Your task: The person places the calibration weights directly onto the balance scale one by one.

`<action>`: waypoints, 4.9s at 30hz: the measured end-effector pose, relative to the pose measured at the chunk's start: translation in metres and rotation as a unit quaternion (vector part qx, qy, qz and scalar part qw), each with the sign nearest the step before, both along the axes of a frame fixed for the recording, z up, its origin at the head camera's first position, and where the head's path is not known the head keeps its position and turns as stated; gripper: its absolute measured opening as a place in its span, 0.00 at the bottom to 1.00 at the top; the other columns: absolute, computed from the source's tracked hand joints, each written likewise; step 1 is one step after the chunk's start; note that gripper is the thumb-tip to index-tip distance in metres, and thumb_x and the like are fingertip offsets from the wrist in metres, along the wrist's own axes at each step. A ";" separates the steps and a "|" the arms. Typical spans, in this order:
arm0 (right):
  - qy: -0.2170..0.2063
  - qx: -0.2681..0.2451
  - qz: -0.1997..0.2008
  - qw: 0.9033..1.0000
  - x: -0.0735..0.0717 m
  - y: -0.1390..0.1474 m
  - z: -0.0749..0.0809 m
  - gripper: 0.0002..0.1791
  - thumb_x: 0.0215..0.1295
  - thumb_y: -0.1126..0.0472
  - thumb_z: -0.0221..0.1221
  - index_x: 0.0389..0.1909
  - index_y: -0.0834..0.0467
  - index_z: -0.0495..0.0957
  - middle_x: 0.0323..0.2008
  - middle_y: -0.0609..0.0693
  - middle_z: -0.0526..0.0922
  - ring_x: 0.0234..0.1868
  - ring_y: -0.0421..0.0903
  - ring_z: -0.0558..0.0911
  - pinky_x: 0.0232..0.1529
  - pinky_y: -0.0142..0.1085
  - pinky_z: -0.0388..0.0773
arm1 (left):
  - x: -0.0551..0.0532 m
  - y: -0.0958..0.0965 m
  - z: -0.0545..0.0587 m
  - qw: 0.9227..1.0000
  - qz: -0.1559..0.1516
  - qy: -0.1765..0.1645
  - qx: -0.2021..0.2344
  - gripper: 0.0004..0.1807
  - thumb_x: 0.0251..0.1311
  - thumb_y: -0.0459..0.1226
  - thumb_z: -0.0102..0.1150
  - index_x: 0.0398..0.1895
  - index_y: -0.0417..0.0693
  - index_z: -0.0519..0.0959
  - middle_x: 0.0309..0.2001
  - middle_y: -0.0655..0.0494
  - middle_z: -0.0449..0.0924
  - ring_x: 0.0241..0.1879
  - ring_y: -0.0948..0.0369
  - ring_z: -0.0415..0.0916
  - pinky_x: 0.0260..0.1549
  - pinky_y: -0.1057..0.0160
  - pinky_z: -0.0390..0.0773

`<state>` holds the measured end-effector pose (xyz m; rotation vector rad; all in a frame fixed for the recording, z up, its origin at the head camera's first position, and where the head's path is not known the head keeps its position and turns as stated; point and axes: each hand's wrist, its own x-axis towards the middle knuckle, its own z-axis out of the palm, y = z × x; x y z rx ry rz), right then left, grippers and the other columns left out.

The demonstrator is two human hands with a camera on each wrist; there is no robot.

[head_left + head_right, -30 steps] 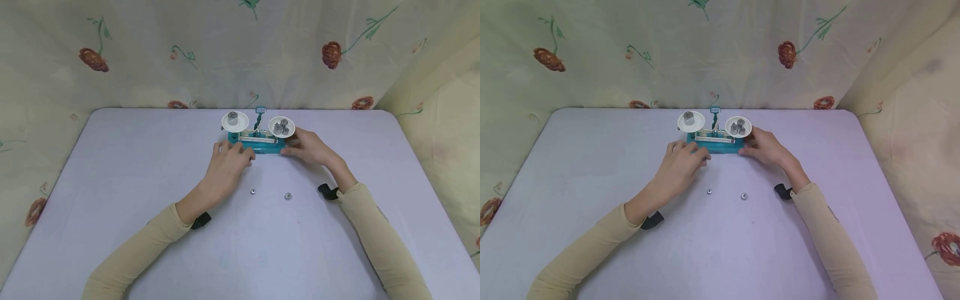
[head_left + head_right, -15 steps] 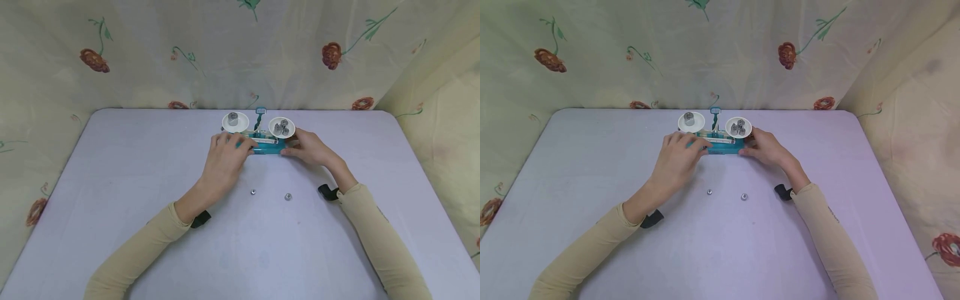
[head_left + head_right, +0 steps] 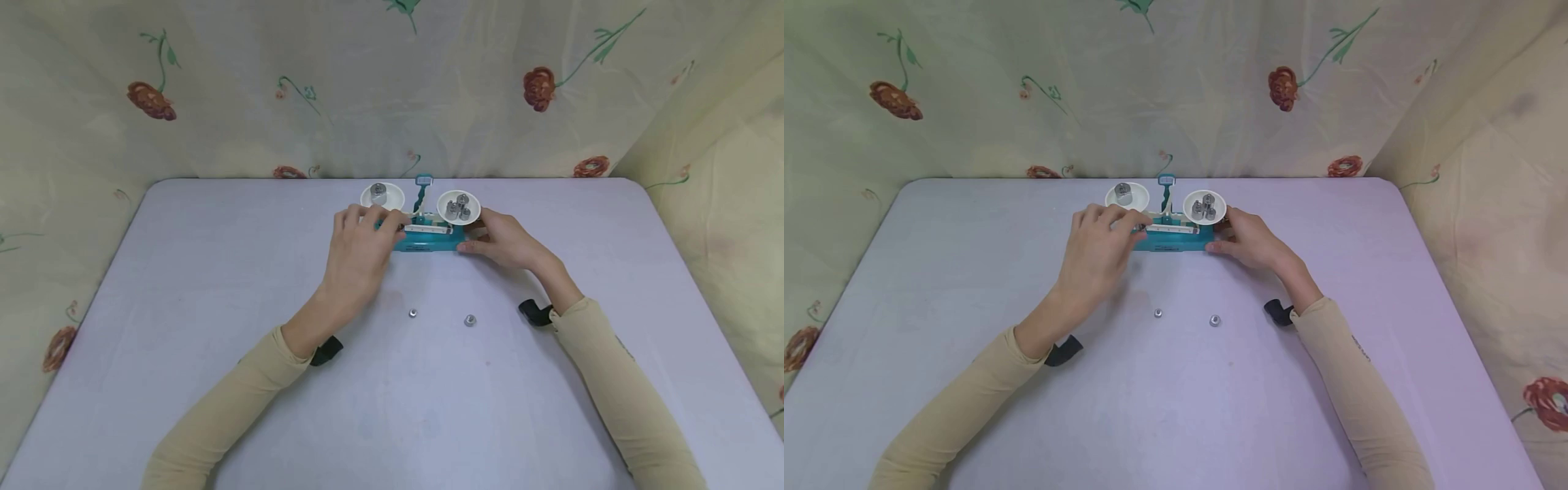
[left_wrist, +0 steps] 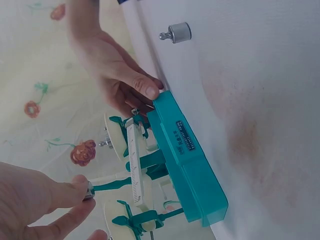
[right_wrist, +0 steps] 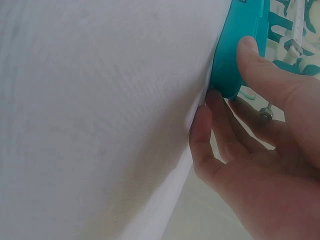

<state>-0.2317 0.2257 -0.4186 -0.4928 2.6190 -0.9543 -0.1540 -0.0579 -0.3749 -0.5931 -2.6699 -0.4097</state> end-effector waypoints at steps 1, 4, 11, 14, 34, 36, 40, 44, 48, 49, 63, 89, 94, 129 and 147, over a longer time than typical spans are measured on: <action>0.001 0.000 0.000 1.000 0.000 0.000 0.000 0.42 0.75 0.58 0.68 0.82 0.63 0.59 0.72 0.67 0.76 0.74 0.66 0.76 0.74 0.61 0.75 | -0.001 0.000 0.001 1.000 0.001 0.000 0.001 0.14 0.77 0.42 0.62 0.61 0.53 0.85 0.56 0.48 0.88 0.58 0.44 0.79 0.62 0.43 0.76; 0.002 -0.002 -0.001 1.000 0.000 0.001 0.000 0.42 0.75 0.58 0.68 0.82 0.63 0.60 0.72 0.67 0.77 0.74 0.66 0.77 0.74 0.61 0.75 | -0.002 -0.001 0.002 1.000 0.008 -0.006 -0.001 0.14 0.79 0.42 0.60 0.62 0.53 0.85 0.58 0.48 0.87 0.60 0.44 0.77 0.62 0.43 0.76; -0.001 -0.004 -0.001 1.000 0.000 0.002 0.000 0.42 0.75 0.58 0.68 0.82 0.63 0.59 0.72 0.67 0.76 0.74 0.66 0.76 0.75 0.61 0.73 | -0.006 -0.002 0.005 0.999 0.030 -0.017 -0.007 0.15 0.79 0.41 0.58 0.63 0.54 0.83 0.62 0.47 0.85 0.63 0.44 0.75 0.65 0.43 0.75; 0.001 -0.006 0.002 1.000 0.000 0.002 0.000 0.42 0.75 0.59 0.68 0.82 0.63 0.60 0.72 0.67 0.76 0.74 0.66 0.76 0.75 0.61 0.74 | -0.008 -0.002 0.005 0.999 0.039 -0.010 -0.010 0.15 0.78 0.40 0.60 0.64 0.54 0.83 0.62 0.47 0.85 0.63 0.44 0.75 0.64 0.43 0.75; 0.004 -0.009 0.007 1.000 -0.001 0.002 -0.001 0.41 0.75 0.59 0.68 0.82 0.63 0.60 0.71 0.66 0.77 0.73 0.65 0.77 0.74 0.61 0.75 | -0.022 -0.009 -0.001 0.995 0.089 0.004 -0.039 0.19 0.73 0.31 0.66 0.64 0.53 0.82 0.62 0.46 0.86 0.63 0.41 0.76 0.67 0.40 0.73; 0.005 -0.007 0.007 1.000 -0.001 0.002 -0.001 0.41 0.75 0.59 0.68 0.82 0.63 0.60 0.71 0.66 0.77 0.73 0.65 0.77 0.74 0.61 0.75 | -0.023 -0.009 0.000 0.995 0.090 0.000 -0.038 0.18 0.74 0.33 0.65 0.64 0.53 0.82 0.62 0.46 0.86 0.64 0.42 0.76 0.67 0.40 0.72; 0.008 -0.005 0.008 1.000 0.000 0.002 -0.001 0.44 0.74 0.58 0.69 0.83 0.61 0.58 0.71 0.66 0.77 0.73 0.65 0.77 0.73 0.60 0.75 | -0.023 -0.009 0.001 0.994 0.097 -0.005 -0.043 0.17 0.74 0.34 0.65 0.64 0.54 0.82 0.62 0.46 0.86 0.64 0.42 0.76 0.67 0.41 0.72; 0.009 -0.005 0.011 1.000 -0.001 0.002 -0.001 0.45 0.74 0.57 0.69 0.84 0.61 0.56 0.71 0.66 0.77 0.73 0.65 0.77 0.73 0.60 0.75 | -0.022 -0.009 0.001 0.993 0.105 -0.009 -0.047 0.19 0.73 0.32 0.66 0.64 0.55 0.82 0.62 0.46 0.87 0.64 0.42 0.76 0.68 0.41 0.72; 0.012 -0.004 0.011 1.000 -0.002 0.002 -0.001 0.45 0.74 0.58 0.69 0.84 0.61 0.56 0.71 0.66 0.77 0.73 0.65 0.77 0.73 0.60 0.75 | -0.022 -0.008 0.001 0.993 0.107 -0.015 -0.047 0.20 0.72 0.30 0.67 0.63 0.55 0.83 0.62 0.46 0.87 0.64 0.42 0.76 0.68 0.41 0.72; 0.012 -0.003 0.011 1.000 -0.002 0.002 -0.001 0.45 0.74 0.58 0.69 0.84 0.61 0.57 0.71 0.66 0.77 0.73 0.65 0.77 0.73 0.60 0.76 | -0.022 -0.008 0.001 0.993 0.107 -0.016 -0.047 0.20 0.72 0.30 0.67 0.63 0.55 0.83 0.62 0.46 0.87 0.64 0.42 0.76 0.68 0.41 0.72; 0.014 0.004 0.012 1.000 -0.001 0.001 0.000 0.43 0.74 0.59 0.69 0.83 0.62 0.58 0.70 0.67 0.78 0.72 0.65 0.78 0.72 0.60 0.77 | -0.022 -0.008 0.000 0.994 0.104 -0.008 -0.037 0.18 0.73 0.30 0.66 0.62 0.54 0.84 0.61 0.45 0.87 0.63 0.41 0.77 0.68 0.40 0.72; 0.011 -0.001 0.010 1.000 -0.001 0.001 0.001 0.43 0.74 0.60 0.68 0.83 0.63 0.58 0.72 0.66 0.77 0.73 0.65 0.78 0.72 0.59 0.77 | -0.005 0.000 0.006 0.997 0.068 -0.008 -0.019 0.13 0.77 0.43 0.64 0.59 0.55 0.86 0.59 0.48 0.87 0.61 0.41 0.79 0.64 0.41 0.76; 0.011 -0.001 0.010 1.000 -0.001 0.000 0.000 0.43 0.74 0.59 0.68 0.82 0.63 0.59 0.71 0.67 0.77 0.72 0.66 0.78 0.72 0.59 0.77 | 0.001 0.002 0.006 0.998 0.063 -0.019 -0.023 0.13 0.77 0.43 0.64 0.60 0.56 0.86 0.60 0.48 0.88 0.61 0.41 0.79 0.64 0.41 0.76; 0.012 -0.002 0.005 1.000 0.000 0.000 -0.001 0.43 0.74 0.59 0.69 0.83 0.63 0.58 0.70 0.67 0.78 0.72 0.66 0.79 0.71 0.59 0.78 | 0.026 0.009 0.003 0.996 0.000 -0.072 -0.052 0.13 0.73 0.46 0.68 0.56 0.56 0.87 0.60 0.47 0.86 0.60 0.42 0.80 0.63 0.41 0.76; 0.006 -0.002 0.000 1.000 0.001 0.000 0.001 0.43 0.74 0.59 0.69 0.83 0.61 0.58 0.71 0.66 0.77 0.73 0.66 0.78 0.74 0.60 0.75 | 0.033 0.014 -0.012 0.991 -0.025 -0.094 -0.093 0.16 0.70 0.50 0.71 0.56 0.60 0.86 0.57 0.51 0.88 0.58 0.44 0.80 0.61 0.43 0.75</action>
